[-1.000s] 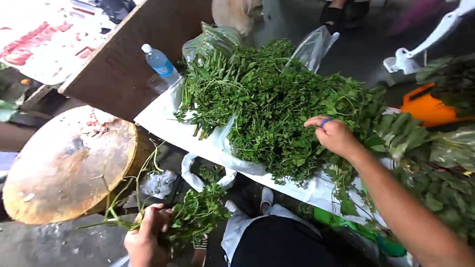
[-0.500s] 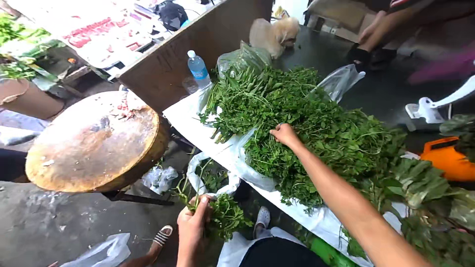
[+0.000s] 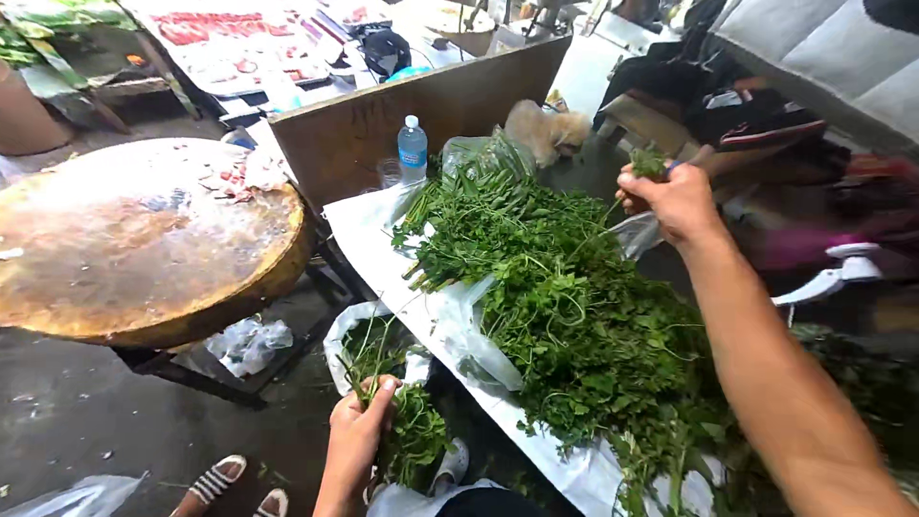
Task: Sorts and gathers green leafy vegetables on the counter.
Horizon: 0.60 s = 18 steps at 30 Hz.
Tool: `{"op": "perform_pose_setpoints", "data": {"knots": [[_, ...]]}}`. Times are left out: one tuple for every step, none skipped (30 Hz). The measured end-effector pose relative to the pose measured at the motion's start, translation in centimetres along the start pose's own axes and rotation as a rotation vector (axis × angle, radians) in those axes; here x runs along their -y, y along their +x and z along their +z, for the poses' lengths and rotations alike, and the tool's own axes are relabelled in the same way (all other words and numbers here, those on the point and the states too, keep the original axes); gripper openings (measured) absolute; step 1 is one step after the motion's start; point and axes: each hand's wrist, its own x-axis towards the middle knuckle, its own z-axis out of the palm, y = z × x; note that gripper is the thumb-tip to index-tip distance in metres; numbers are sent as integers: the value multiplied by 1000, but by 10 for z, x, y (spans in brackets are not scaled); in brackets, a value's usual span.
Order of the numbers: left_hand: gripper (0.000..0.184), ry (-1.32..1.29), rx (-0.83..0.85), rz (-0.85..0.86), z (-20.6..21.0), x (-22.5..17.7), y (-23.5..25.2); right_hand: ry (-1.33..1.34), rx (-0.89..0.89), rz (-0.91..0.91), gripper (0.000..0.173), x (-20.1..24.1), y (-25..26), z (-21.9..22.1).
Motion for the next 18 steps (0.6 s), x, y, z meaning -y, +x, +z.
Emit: {"op": "perform_pose_setpoints", "data": {"knots": [[16, 6, 10, 5, 4, -2, 3, 27, -32, -52, 26, 9, 3, -4], [16, 6, 18, 8, 9, -4, 4, 69, -66, -103, 25, 15, 8, -7], [17, 4, 25, 7, 13, -5, 4, 102, -91, -109, 22, 16, 15, -9], [17, 11, 36, 10, 15, -7, 3, 109, -106, -58, 22, 10, 21, -11], [17, 24, 49, 17, 13, -8, 3, 103, -119, 0, 25, -2, 27, -17], [17, 29, 57, 33, 11, -10, 5, 104, -150, 26, 29, -9, 29, -30], [18, 24, 53, 46, 11, -10, 7, 125, -197, -7, 31, -7, 33, -47], [18, 17, 38, 47, 8, -9, 7, 156, -251, -71, 31, 0, 36, -63], [18, 18, 19, 38, 4, -8, 3, 182, -298, -120, 29, 3, 35, -74], [19, 24, 0, 27, -1, -8, 1, 188, -339, -132, 26, -1, 33, -81], [18, 34, -18, 20, -6, -8, -1, 168, -369, -105, 24, -9, 34, -85], [19, 34, -35, 20, -11, -8, -2, 114, -380, -49, 24, -21, 34, -90], [19, 38, -49, 20, -16, -8, -3, 34, -374, 18, 28, -35, 35, -97], [19, 37, -62, 21, -19, -7, -5, -66, -347, 85, 32, -48, 35, -103], [19, 40, -77, 19, -21, -6, -6, -184, -293, 165, 35, -63, 33, -107], [19, 50, -87, 13, -22, -7, -8, -313, -199, 266, 41, -82, 28, -108], [20, 70, -91, 5, -20, -9, -8, -440, -77, 378, 45, -103, 22, -108], [21, 97, -94, -9, -15, -10, -5, -535, 25, 454, 49, -121, 19, -107]]}}
